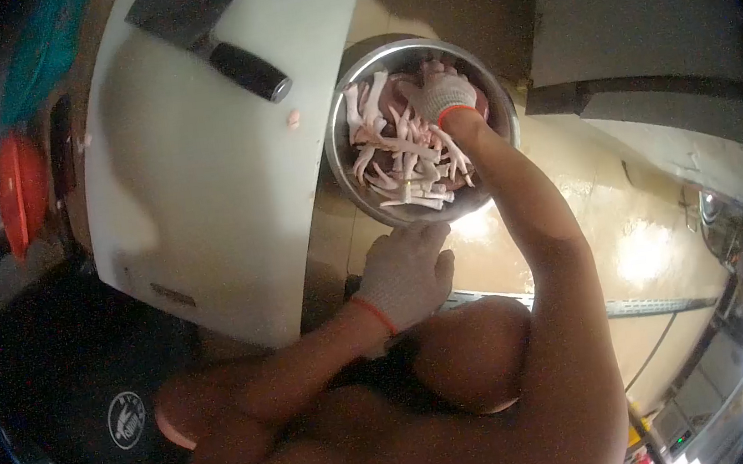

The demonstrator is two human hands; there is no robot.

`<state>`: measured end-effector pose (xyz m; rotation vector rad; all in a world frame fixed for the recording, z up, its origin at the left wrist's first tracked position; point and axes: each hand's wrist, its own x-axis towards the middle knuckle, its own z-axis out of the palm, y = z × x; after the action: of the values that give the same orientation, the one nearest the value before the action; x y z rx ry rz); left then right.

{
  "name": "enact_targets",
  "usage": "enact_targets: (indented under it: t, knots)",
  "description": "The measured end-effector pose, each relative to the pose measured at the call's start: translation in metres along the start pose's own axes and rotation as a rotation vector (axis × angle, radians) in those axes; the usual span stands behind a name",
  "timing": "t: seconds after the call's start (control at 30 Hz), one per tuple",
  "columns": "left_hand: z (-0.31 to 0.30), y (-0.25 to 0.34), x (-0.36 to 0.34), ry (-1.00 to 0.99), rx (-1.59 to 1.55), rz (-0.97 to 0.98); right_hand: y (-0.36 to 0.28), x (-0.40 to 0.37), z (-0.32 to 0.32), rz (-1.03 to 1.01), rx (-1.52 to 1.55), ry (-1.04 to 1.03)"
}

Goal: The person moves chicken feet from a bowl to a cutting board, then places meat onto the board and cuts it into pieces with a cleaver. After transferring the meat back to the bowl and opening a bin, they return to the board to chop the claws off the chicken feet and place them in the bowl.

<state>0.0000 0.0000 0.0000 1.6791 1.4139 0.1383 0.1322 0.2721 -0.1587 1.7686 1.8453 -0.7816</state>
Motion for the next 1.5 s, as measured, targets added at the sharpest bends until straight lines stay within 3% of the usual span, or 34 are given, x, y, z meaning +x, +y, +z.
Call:
enact_targets:
  t: [0.07, 0.1, 0.17, 0.23, 0.3, 0.33, 0.37, 0.43, 0.47, 0.53, 0.6, 0.67, 0.87, 0.97, 1.0, 1.03, 1.07, 1.13, 1.2, 1.37, 1.43, 1.5]
  knots:
    - [-0.010, 0.010, 0.001, 0.161, 0.050, 0.086, 0.004, 0.005, -0.001, -0.040, 0.097, 0.069]
    - [-0.016, 0.021, -0.052, 0.118, 0.009, 0.049, 0.005, -0.035, 0.050, -0.028, 0.083, 0.002]
    - [-0.064, 0.026, -0.058, 0.058, -0.021, 0.111, -0.001, -0.018, 0.060, -0.396, -0.415, 0.070]
    - [-0.101, 0.026, -0.042, 0.011, -0.181, 0.143, -0.022, -0.068, 0.003, -0.194, 0.096, -0.115]
    - [-0.150, 0.019, -0.031, 0.224, -0.047, 0.347, -0.002, -0.054, 0.044, -0.516, -0.365, -0.007]
    - [-0.176, 0.016, -0.027, 0.339, -0.159, 0.516, 0.009, -0.047, 0.063, -0.573, -0.271, 0.038]
    - [-0.202, 0.018, -0.026, 0.302, -0.033, 0.413, 0.002, -0.078, 0.053, -0.518, -0.253, 0.004]
    - [-0.235, -0.001, -0.025, 0.549, 0.221, 0.457, -0.017, -0.143, 0.028, -0.404, -0.219, -0.057]
    - [-0.251, -0.009, -0.023, 0.547, 0.185, 0.328, -0.011, -0.145, 0.052, -0.431, -0.238, 0.007]
    - [-0.274, -0.025, -0.019, 0.634, 0.280, 0.318, -0.006, -0.153, 0.083, -0.449, -0.362, 0.123]
    - [-0.281, -0.041, -0.018, 0.718, 0.371, 0.302, -0.008, -0.156, 0.097, -0.441, -0.467, 0.176]
    - [-0.280, -0.055, -0.018, 0.667, 0.437, 0.338, -0.010, -0.152, 0.110, -0.403, -0.240, 0.248]
    - [-0.267, -0.108, -0.045, 0.667, 0.424, 0.410, -0.029, -0.164, 0.114, -0.367, -0.332, 0.223]
    - [-0.275, -0.126, -0.061, 0.639, 0.436, 0.273, -0.024, -0.150, 0.131, -0.434, -0.423, 0.284]
    - [-0.277, -0.130, -0.063, 0.661, 0.452, 0.259, -0.034, -0.168, 0.115, -0.417, -0.350, 0.229]
    - [-0.279, -0.133, -0.065, 0.668, 0.473, 0.254, -0.035, -0.162, 0.125, -0.485, -0.205, 0.354]
    - [-0.279, -0.135, -0.066, 0.673, 0.490, 0.250, -0.033, -0.157, 0.133, -0.461, -0.255, 0.310]
    - [-0.274, -0.132, -0.058, 0.684, 0.495, 0.216, -0.034, -0.158, 0.137, -0.445, -0.315, 0.267]
    - [-0.271, -0.127, -0.046, 0.699, 0.497, 0.186, -0.037, -0.151, 0.146, -0.406, -0.306, 0.364]
    - [-0.268, -0.115, -0.011, 0.697, 0.714, 0.316, -0.038, -0.158, 0.129, -0.422, -0.377, 0.276]
    - [-0.273, -0.105, 0.005, 0.548, 0.765, 0.132, -0.035, -0.145, 0.131, -0.580, -0.362, 0.344]
    - [-0.275, -0.124, 0.033, 0.630, 0.756, 0.304, -0.027, -0.152, 0.137, -0.609, -0.328, 0.332]
